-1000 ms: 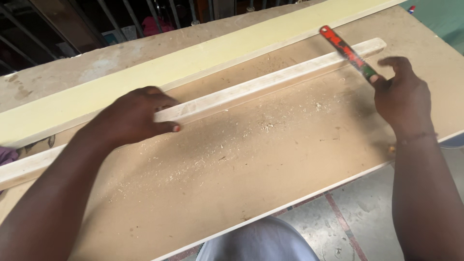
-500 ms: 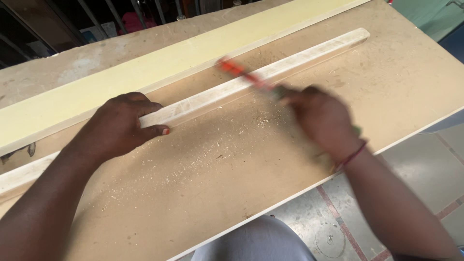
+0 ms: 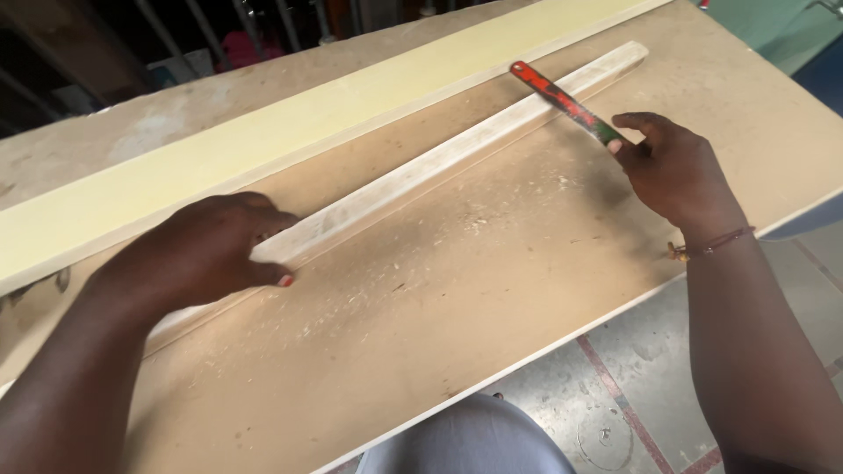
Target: The person uses a hacksaw blade to cut and scrape a piece of wooden molding on a workbench, handling the blade by its ends and checking the progress by moving the wood.
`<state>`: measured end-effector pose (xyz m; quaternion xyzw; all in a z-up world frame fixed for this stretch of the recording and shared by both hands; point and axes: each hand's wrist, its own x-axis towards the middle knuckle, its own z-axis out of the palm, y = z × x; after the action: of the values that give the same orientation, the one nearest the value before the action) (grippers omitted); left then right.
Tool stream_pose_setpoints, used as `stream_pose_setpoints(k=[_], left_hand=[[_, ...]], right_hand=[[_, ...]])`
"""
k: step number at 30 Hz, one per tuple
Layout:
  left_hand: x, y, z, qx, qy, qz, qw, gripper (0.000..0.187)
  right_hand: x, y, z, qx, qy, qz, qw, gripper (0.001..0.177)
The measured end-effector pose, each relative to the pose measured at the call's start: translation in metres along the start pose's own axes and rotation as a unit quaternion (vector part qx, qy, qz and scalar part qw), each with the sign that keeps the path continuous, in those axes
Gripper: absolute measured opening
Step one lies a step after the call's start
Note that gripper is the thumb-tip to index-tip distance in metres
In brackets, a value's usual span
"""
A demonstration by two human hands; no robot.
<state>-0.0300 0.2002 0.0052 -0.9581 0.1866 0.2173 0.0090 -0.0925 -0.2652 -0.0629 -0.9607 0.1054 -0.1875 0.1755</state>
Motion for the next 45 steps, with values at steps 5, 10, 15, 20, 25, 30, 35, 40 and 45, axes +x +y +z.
stream_pose_setpoints(k=[5, 10, 15, 20, 25, 30, 35, 40, 45], left_hand=[[0.007, 0.006, -0.004, 0.031, 0.012, -0.003, 0.999, 0.068], [0.011, 0.018, 0.011, 0.084, 0.048, 0.006, 0.995, 0.069], [0.012, 0.027, 0.028, 0.072, 0.169, 0.081, 0.980, 0.059], [0.001, 0.046, 0.020, 0.027, 0.147, 0.036, 0.988, 0.053], [0.002, 0.065, 0.010, 0.006, 0.156, 0.041, 0.987, 0.051], [0.023, 0.072, -0.003, 0.023, 0.118, 0.034, 0.992, 0.053], [0.050, 0.079, -0.006, -0.015, 0.124, 0.051, 0.991, 0.053], [0.074, 0.089, -0.012, -0.019, 0.144, 0.092, 0.985, 0.050], [0.086, 0.094, 0.001, -0.049, 0.158, 0.116, 0.979, 0.048]], right_hand=[[-0.014, -0.006, -0.008, 0.116, -0.028, 0.033, 0.992, 0.048], [-0.014, -0.029, -0.002, 0.148, -0.039, 0.033, 0.988, 0.046], [-0.014, -0.036, 0.010, 0.144, -0.032, 0.017, 0.989, 0.042], [-0.013, -0.040, 0.012, 0.167, 0.011, -0.001, 0.986, 0.039], [-0.016, -0.057, 0.012, 0.180, -0.008, 0.023, 0.983, 0.041], [-0.023, -0.069, 0.013, 0.205, -0.017, 0.003, 0.979, 0.042], [-0.029, -0.076, 0.019, 0.204, -0.033, 0.040, 0.978, 0.044], [-0.042, -0.088, 0.031, 0.205, -0.038, 0.058, 0.976, 0.049], [-0.062, -0.095, 0.041, 0.177, -0.010, 0.036, 0.984, 0.049]])
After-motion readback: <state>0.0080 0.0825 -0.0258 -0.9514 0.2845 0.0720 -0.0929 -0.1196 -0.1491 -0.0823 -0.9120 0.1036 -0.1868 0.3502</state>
